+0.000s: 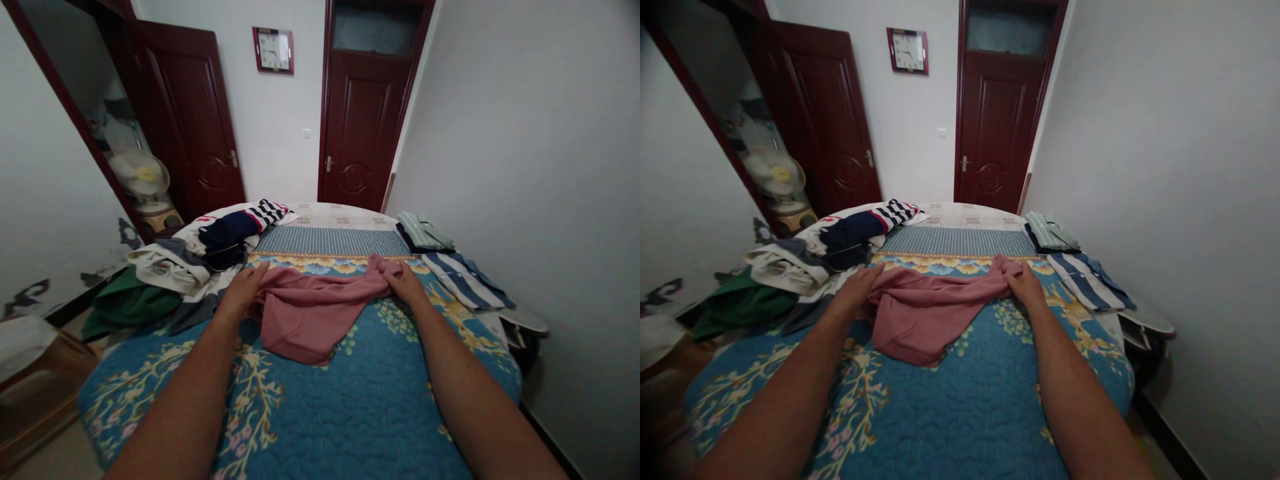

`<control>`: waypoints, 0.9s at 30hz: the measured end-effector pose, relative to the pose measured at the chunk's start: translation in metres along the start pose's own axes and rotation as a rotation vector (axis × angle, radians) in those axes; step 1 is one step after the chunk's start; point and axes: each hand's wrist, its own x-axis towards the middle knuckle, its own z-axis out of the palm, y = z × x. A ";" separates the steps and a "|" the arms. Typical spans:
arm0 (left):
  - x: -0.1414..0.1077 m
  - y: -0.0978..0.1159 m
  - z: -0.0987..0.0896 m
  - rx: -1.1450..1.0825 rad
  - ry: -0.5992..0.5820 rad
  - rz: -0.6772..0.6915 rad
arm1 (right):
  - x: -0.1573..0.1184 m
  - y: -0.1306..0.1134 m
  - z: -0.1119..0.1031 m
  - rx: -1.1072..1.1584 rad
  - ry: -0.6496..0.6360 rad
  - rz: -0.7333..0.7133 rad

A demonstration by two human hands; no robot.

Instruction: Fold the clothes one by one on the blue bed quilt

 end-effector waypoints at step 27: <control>-0.070 0.039 -0.069 0.124 -0.908 0.146 | -0.035 -0.037 -0.063 0.968 -0.578 0.277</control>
